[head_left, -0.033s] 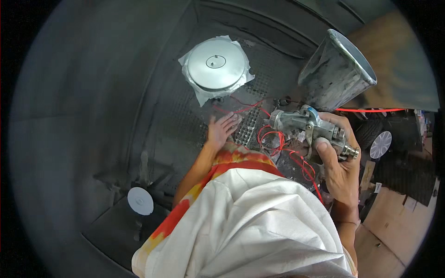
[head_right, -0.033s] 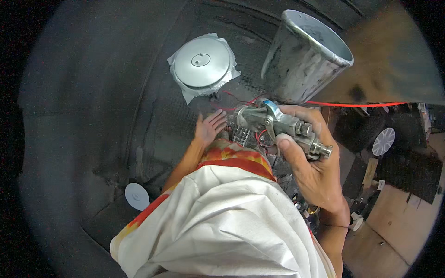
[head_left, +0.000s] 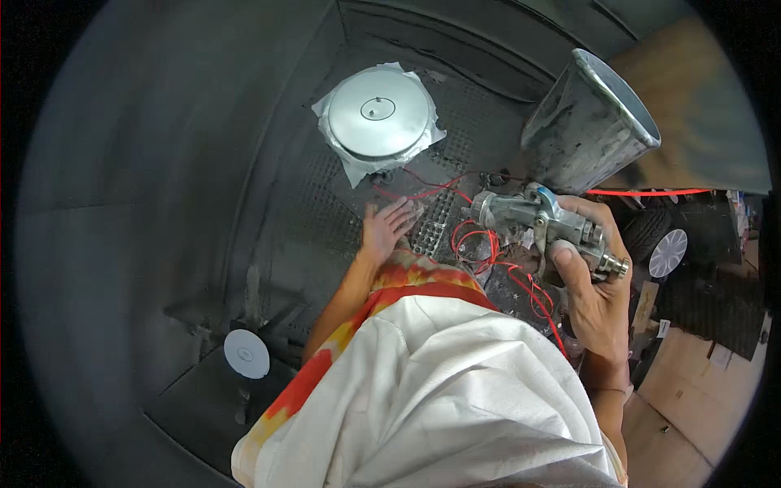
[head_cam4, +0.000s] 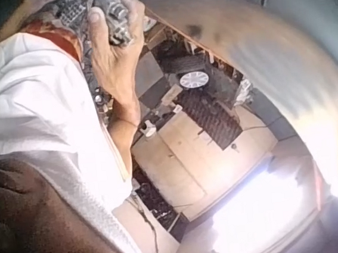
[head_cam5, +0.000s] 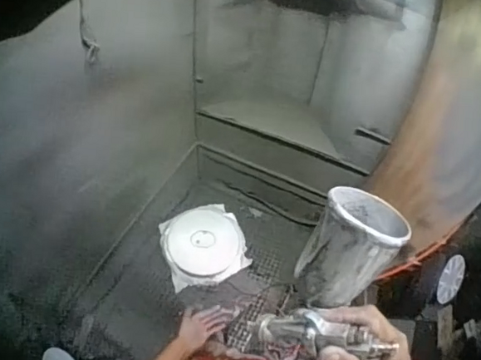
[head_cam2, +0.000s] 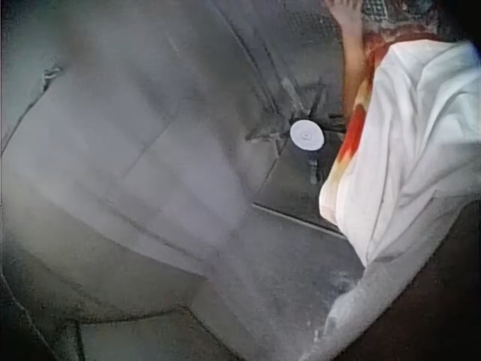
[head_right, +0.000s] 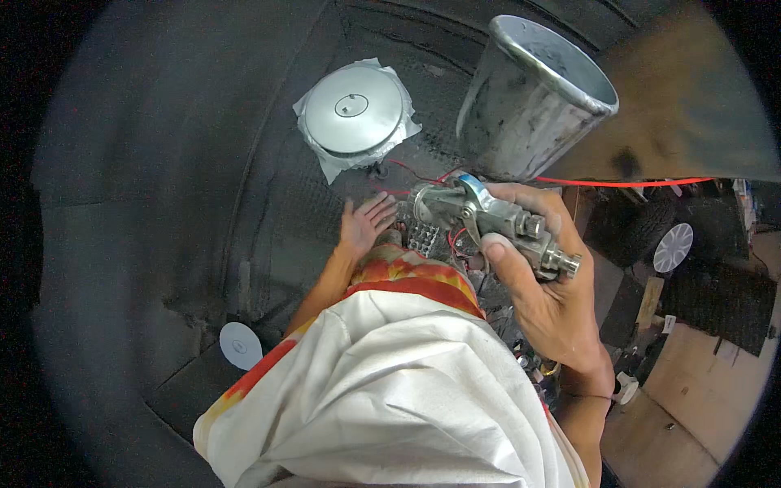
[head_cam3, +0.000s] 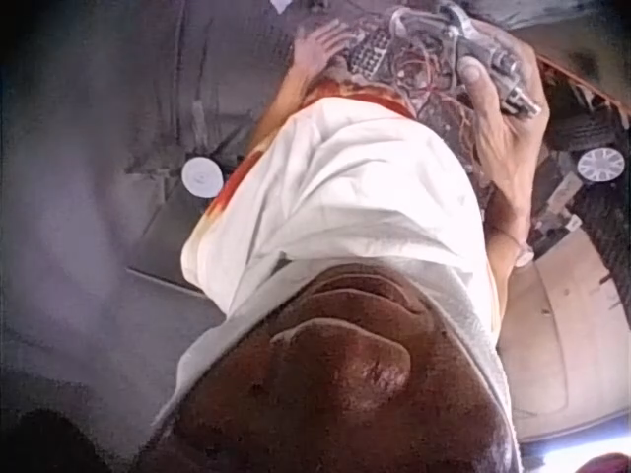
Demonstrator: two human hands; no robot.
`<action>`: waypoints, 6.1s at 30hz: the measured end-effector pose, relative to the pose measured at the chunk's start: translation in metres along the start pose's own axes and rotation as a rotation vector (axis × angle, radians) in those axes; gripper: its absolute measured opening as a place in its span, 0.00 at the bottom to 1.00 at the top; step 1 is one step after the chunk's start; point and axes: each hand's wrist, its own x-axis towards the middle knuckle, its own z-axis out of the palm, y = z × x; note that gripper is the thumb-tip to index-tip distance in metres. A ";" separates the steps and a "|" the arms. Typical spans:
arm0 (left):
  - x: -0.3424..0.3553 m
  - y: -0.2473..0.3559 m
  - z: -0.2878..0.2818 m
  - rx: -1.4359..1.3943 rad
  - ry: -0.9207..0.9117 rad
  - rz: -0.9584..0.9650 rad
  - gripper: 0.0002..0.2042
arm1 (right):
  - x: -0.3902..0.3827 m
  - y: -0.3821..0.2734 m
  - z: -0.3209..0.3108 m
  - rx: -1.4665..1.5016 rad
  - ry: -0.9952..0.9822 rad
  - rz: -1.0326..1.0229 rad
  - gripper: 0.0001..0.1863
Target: Mixing paint and spray painting automotive parts in a paint booth.
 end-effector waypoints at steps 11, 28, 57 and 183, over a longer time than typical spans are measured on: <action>0.016 0.114 0.015 0.059 0.168 0.416 0.44 | 0.025 0.021 -0.019 -0.191 0.286 -0.213 0.13; 0.004 -0.023 0.032 -0.068 -0.047 -0.053 0.41 | -0.009 0.020 0.009 0.001 -0.021 -0.092 0.15; 0.003 0.016 0.055 -0.091 -0.037 0.124 0.41 | -0.001 0.026 0.002 -0.101 0.019 -0.224 0.16; -0.008 0.122 -0.048 -0.174 0.206 0.376 0.41 | 0.020 0.039 -0.008 -0.186 0.065 -0.117 0.13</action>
